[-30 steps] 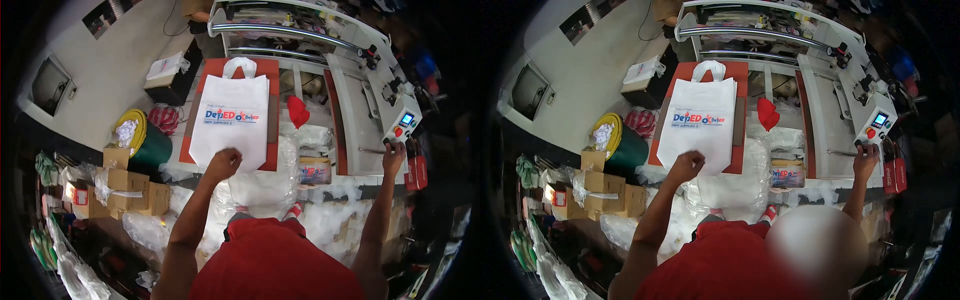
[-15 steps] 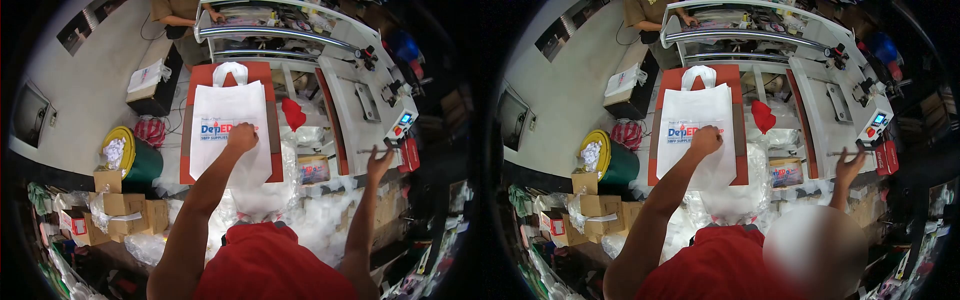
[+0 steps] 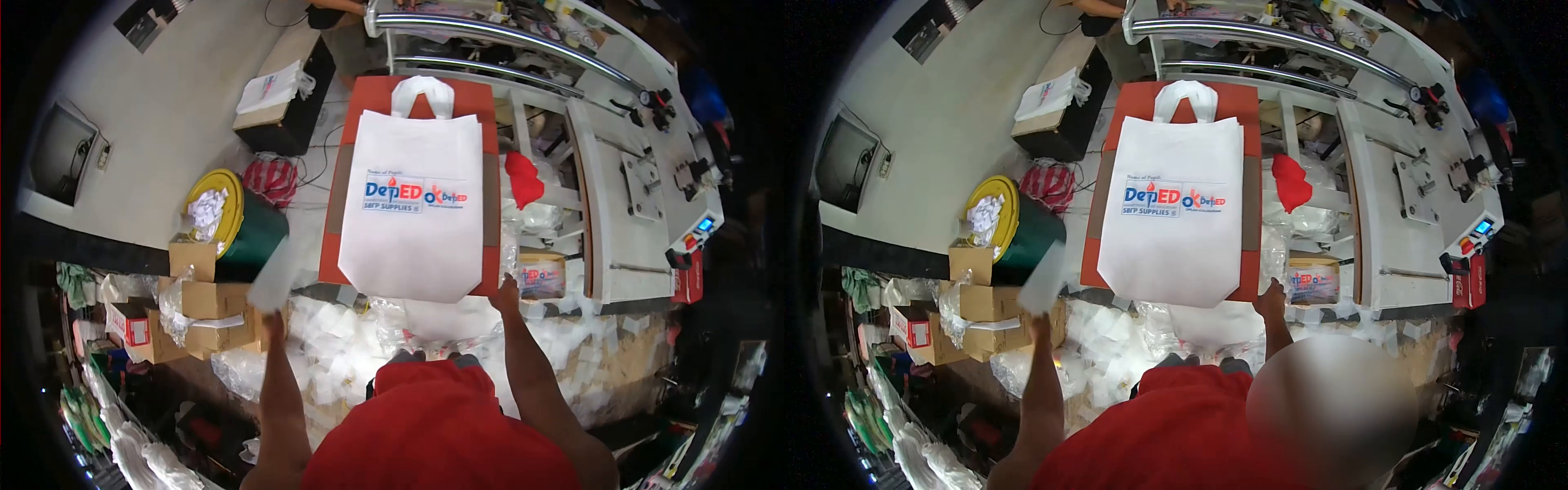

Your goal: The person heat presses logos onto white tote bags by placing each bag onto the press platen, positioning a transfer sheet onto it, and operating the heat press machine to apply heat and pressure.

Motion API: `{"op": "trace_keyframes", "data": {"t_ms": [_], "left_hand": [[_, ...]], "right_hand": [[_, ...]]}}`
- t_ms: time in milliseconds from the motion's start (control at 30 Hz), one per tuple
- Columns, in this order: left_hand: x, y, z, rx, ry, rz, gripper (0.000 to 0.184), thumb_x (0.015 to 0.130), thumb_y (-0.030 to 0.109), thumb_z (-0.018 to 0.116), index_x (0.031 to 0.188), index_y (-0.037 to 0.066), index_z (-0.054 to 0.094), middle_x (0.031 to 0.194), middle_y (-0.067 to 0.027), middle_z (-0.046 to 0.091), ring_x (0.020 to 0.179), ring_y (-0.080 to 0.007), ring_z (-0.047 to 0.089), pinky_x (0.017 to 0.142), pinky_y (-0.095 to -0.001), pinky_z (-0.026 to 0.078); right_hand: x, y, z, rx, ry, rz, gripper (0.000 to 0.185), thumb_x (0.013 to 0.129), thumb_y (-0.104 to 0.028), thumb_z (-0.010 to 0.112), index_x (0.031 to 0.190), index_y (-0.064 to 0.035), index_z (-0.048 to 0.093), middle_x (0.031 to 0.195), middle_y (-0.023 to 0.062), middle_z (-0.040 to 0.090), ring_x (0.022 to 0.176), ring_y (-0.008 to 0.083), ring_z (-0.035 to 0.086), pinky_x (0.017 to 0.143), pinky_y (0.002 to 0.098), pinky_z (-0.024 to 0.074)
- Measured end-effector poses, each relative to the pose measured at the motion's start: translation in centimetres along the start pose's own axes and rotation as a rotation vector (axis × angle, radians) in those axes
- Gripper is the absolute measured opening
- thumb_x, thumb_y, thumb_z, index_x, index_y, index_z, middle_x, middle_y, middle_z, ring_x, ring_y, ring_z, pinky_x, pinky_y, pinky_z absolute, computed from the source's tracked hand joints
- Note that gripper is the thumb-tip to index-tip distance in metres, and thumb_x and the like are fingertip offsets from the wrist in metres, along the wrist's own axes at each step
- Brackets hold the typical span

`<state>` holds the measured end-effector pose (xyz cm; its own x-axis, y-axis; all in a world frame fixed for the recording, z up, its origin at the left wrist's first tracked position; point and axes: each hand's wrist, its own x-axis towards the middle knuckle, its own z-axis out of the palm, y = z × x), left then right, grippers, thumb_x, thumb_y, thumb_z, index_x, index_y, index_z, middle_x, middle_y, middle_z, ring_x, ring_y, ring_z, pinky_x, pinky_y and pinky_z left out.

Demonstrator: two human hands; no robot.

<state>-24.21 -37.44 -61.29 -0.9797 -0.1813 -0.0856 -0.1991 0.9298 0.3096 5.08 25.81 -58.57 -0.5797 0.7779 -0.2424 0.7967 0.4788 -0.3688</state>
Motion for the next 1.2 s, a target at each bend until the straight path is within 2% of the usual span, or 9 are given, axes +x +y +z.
{"op": "trace_keyframes", "data": {"t_ms": [133, 200, 367, 500, 633, 800, 833, 933, 1200], "left_hand": [[-15.9, -15.0, 4.1, 0.413, -0.460, 0.088, 0.055, 0.086, 0.056, 0.058, 0.077, 0.003, 0.071, 0.071, -0.0191, 0.070, 0.064, -0.0336, 0.069, 0.064, -0.0480, 0.055], [-23.5, -15.4, 1.7, 0.049, -0.877, -0.571, 0.043, 0.085, 0.043, 0.062, 0.084, 0.002, 0.072, 0.065, -0.0104, 0.068, 0.065, -0.0237, 0.069, 0.069, -0.0413, 0.056], [-27.5, -11.5, -0.1, 0.300, -0.901, -0.590, 0.045, 0.080, 0.041, 0.065, 0.092, -0.003, 0.071, 0.094, -0.0214, 0.071, 0.078, -0.0313, 0.071, 0.081, -0.0424, 0.056], [-23.6, -3.2, -0.8, 0.259, -0.557, -0.268, 0.072, 0.078, 0.043, 0.066, 0.132, -0.002, 0.051, 0.127, -0.0257, 0.058, 0.125, -0.0399, 0.051, 0.104, -0.0494, 0.043], [-22.8, 5.8, 4.5, -0.193, -0.395, 0.450, 0.044, 0.084, 0.036, 0.072, 0.110, 0.001, 0.062, 0.097, -0.0212, 0.070, 0.088, -0.0371, 0.069, 0.079, -0.0444, 0.056], [-32.7, 23.6, -0.9, -0.812, -1.295, 0.136, 0.088, 0.090, 0.043, 0.071, 0.154, 0.017, 0.017, 0.129, -0.0114, 0.058, 0.118, -0.0291, 0.057, 0.103, -0.0520, 0.040], [-34.7, 25.7, -3.3, -0.947, -1.304, 0.040, 0.061, 0.093, 0.023, 0.068, 0.145, 0.007, 0.040, 0.133, -0.0136, 0.060, 0.120, -0.0218, 0.059, 0.114, -0.0568, 0.027], [-36.9, 30.8, -10.3, -0.871, -1.045, 0.144, 0.072, 0.088, 0.018, 0.070, 0.145, 0.003, 0.029, 0.115, -0.0209, 0.063, 0.104, -0.0266, 0.063, 0.084, -0.0414, 0.052], [-24.1, 43.7, -33.4, -0.909, -0.038, 0.991, 0.041, 0.092, 0.016, 0.062, 0.129, 0.001, 0.055, 0.123, -0.0263, 0.061, 0.113, -0.0335, 0.060, 0.098, -0.0383, 0.045]], "right_hand": [[0.5, 1.3, 1.5, 0.012, -0.171, 0.120, 0.073, 0.080, -0.049, 0.073, 0.129, 0.0004, 0.051, 0.132, 0.0272, 0.051, 0.121, 0.0454, 0.052, 0.099, 0.0516, 0.0464], [0.2, 2.0, 2.2, -0.131, -0.053, 0.038, 0.065, 0.080, -0.044, 0.075, 0.122, 0.0006, 0.055, 0.123, 0.0258, 0.058, 0.114, 0.0438, 0.058, 0.096, 0.0499, 0.0493], [0.8, 2.1, 1.6, 0.104, 0.012, 0.149, 0.047, 0.075, -0.030, 0.079, 0.105, 0.0035, 0.063, 0.103, 0.0253, 0.068, 0.099, 0.0422, 0.066, 0.086, 0.0474, 0.0535], [0.1, 3.3, -0.6, 0.136, 0.105, 0.114, 0.039, 0.076, -0.023, 0.075, 0.103, 0.0019, 0.064, 0.098, 0.0267, 0.069, 0.098, 0.0435, 0.066, 0.086, 0.0476, 0.0529], [-4.4, 5.8, -5.8, 0.395, -0.012, 0.101, 0.046, 0.080, -0.019, 0.072, 0.116, 0.0044, 0.058, 0.108, 0.0235, 0.068, 0.095, 0.0360, 0.068, 0.085, 0.0437, 0.0531], [-16.7, 8.7, -14.1, 1.108, -0.218, 0.252, 0.066, 0.082, -0.008, 0.071, 0.140, 0.0026, 0.041, 0.110, 0.0203, 0.067, 0.092, 0.0257, 0.067, 0.080, 0.0355, 0.0546], [-19.2, 8.9, -15.6, 1.121, -0.202, 0.252, 0.069, 0.083, -0.005, 0.069, 0.144, 0.0009, 0.036, 0.109, 0.0203, 0.067, 0.092, 0.0245, 0.067, 0.079, 0.0340, 0.0548], [-23.9, 5.9, -23.1, 0.777, -0.068, 0.170, 0.072, 0.085, -0.001, 0.068, 0.148, -0.0027, 0.033, 0.107, 0.0175, 0.067, 0.088, 0.0207, 0.067, 0.078, 0.0327, 0.0549], [-20.0, -13.6, -42.0, 0.615, 0.532, -0.379, 0.034, 0.098, -0.033, 0.060, 0.112, -0.0027, 0.067, 0.095, 0.0050, 0.066, 0.087, 0.0104, 0.056, 0.081, 0.0236, 0.0448]]}}
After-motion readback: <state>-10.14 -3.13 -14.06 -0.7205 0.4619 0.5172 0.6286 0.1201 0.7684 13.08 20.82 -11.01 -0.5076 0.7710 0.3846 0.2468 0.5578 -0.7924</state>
